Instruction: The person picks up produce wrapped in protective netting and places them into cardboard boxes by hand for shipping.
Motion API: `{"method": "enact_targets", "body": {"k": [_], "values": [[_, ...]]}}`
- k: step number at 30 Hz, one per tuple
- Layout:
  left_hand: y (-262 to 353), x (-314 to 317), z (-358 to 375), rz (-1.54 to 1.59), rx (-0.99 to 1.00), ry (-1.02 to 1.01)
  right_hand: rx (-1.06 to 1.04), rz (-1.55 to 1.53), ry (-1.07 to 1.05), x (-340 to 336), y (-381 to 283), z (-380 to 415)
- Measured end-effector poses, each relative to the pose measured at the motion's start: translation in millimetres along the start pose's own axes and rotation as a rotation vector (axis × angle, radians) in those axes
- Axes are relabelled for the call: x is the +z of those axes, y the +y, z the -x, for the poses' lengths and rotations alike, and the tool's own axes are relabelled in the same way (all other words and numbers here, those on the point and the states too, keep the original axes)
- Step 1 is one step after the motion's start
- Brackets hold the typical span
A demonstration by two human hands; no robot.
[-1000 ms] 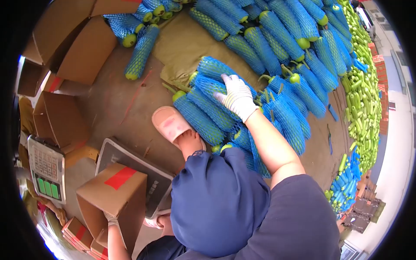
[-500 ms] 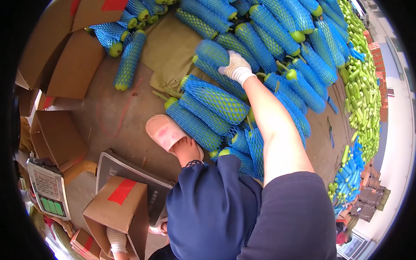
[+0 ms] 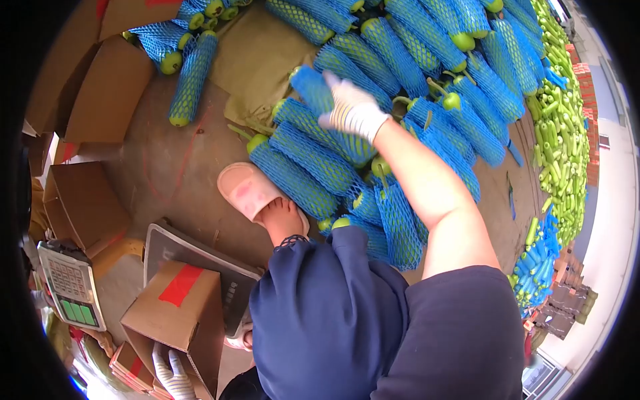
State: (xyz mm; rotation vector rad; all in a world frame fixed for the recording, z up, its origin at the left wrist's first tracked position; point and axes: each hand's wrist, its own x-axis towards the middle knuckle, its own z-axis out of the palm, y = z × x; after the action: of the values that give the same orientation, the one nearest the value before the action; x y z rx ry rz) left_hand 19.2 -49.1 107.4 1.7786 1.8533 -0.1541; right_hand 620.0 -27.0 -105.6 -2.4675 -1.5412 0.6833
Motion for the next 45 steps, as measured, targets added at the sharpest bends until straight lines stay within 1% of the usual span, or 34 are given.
{"method": "enact_targets", "body": {"k": [2,4,5,7,8,10,12,14,15,16,18,19,20,21,23,24,26,28,29,31,32,33,34,35,36,38,40,42,43,44,45], "values": [[4.3,0.0,2.9,0.012,0.009,0.014,0.111,0.150,0.067,-42.4,-23.7,-6.3],[3.5,0.1,3.8,-0.009,0.019,0.025,0.110,0.338,0.107,-51.0,-16.9,-19.6],[2.9,0.6,4.3,-0.007,0.023,0.023,0.113,0.340,0.109,-50.3,-12.9,-22.0],[2.4,2.6,5.6,0.052,0.009,0.048,0.137,0.486,0.159,-40.2,-5.4,-24.0],[3.4,3.0,6.7,0.052,0.006,0.045,0.136,0.488,0.156,-32.7,-4.9,-21.8],[8.7,2.7,11.3,0.039,-0.007,0.094,-0.134,0.435,0.296,-10.4,-10.7,-11.5],[22.6,2.6,15.1,0.048,-0.045,0.113,-0.250,0.267,-0.021,21.6,-15.7,4.7],[28.5,4.1,16.1,0.144,-0.078,0.179,-0.054,0.234,-0.146,49.7,-17.5,9.5],[30.8,4.9,15.7,0.145,-0.076,0.181,0.095,0.134,-0.254,57.7,-17.1,-0.6],[33.0,5.3,15.7,0.134,-0.064,0.185,0.092,0.133,-0.251,59.6,-11.7,-8.9],[38.0,5.7,15.5,0.121,-0.057,0.192,0.100,0.085,-0.390,51.9,-14.0,-20.4],[41.1,4.9,14.5,0.152,-0.035,0.180,0.069,0.024,-0.357,61.5,-1.1,-25.3],[41.9,5.6,15.0,0.188,-0.013,0.174,0.063,0.028,-0.356,61.2,-0.9,-24.6],[39.6,7.7,16.2,0.197,-0.016,0.182,0.074,0.037,-0.390,58.8,-1.2,-27.5],[31.8,10.8,20.2,0.331,-0.038,0.209,0.122,0.055,-0.459,58.4,-5.0,-31.0],[29.0,9.0,23.0,0.335,-0.049,0.213,0.113,0.061,-0.464,57.3,-5.1,-30.2],[26.2,0.4,29.1,0.251,-0.009,0.191,0.084,-0.082,-0.436,52.4,2.2,-27.7],[23.2,-11.0,41.9,0.247,-0.016,0.196,-0.032,-0.373,-0.373,43.5,15.9,-23.4],[14.0,-16.6,49.3,0.274,-0.001,0.203,-0.086,-0.453,-0.283,29.5,15.9,-17.5],[-12.5,-24.9,64.3,0.361,0.020,0.237,-0.061,-0.525,-0.189,-24.5,-9.2,5.4],[-18.1,-31.6,69.6,0.354,0.024,0.254,-0.064,-0.631,-0.173,-53.4,-30.1,19.0],[-58.3,-35.6,71.8,0.365,0.059,0.270,-0.088,-0.743,-0.162,-77.7,-44.7,28.3],[-100.2,-35.0,78.9,0.379,0.087,0.293,-0.159,-0.870,-0.134,-96.6,-54.8,32.8],[-104.8,-31.9,84.9,0.438,0.067,0.333,-0.177,-0.935,-0.162,-118.4,-66.4,30.9],[-99.9,-29.8,85.0,0.498,0.044,0.373,-0.325,-1.169,-0.222,-131.3,-67.5,24.6],[-86.0,-32.3,80.7,0.740,-0.088,0.352,-0.569,-0.893,-0.193,-135.5,-143.8,27.6],[-70.4,-33.7,81.3,0.738,-0.035,0.382,-0.740,-0.676,-0.391,-78.4,-207.6,10.9],[-75.5,-31.5,88.9,0.782,0.075,0.365,-0.809,-0.492,-0.160,21.0,-224.1,-24.7],[-81.2,-30.6,94.3,0.786,0.086,0.369,-0.642,-0.179,-0.242,52.2,-229.9,-28.6],[-85.9,-29.2,100.8,0.790,0.073,0.389,-0.465,0.126,-0.303,69.8,-240.0,-27.7],[-83.1,-30.3,104.0,0.801,0.085,0.429,-0.437,0.188,-0.282,73.2,-252.5,-23.8]]}}
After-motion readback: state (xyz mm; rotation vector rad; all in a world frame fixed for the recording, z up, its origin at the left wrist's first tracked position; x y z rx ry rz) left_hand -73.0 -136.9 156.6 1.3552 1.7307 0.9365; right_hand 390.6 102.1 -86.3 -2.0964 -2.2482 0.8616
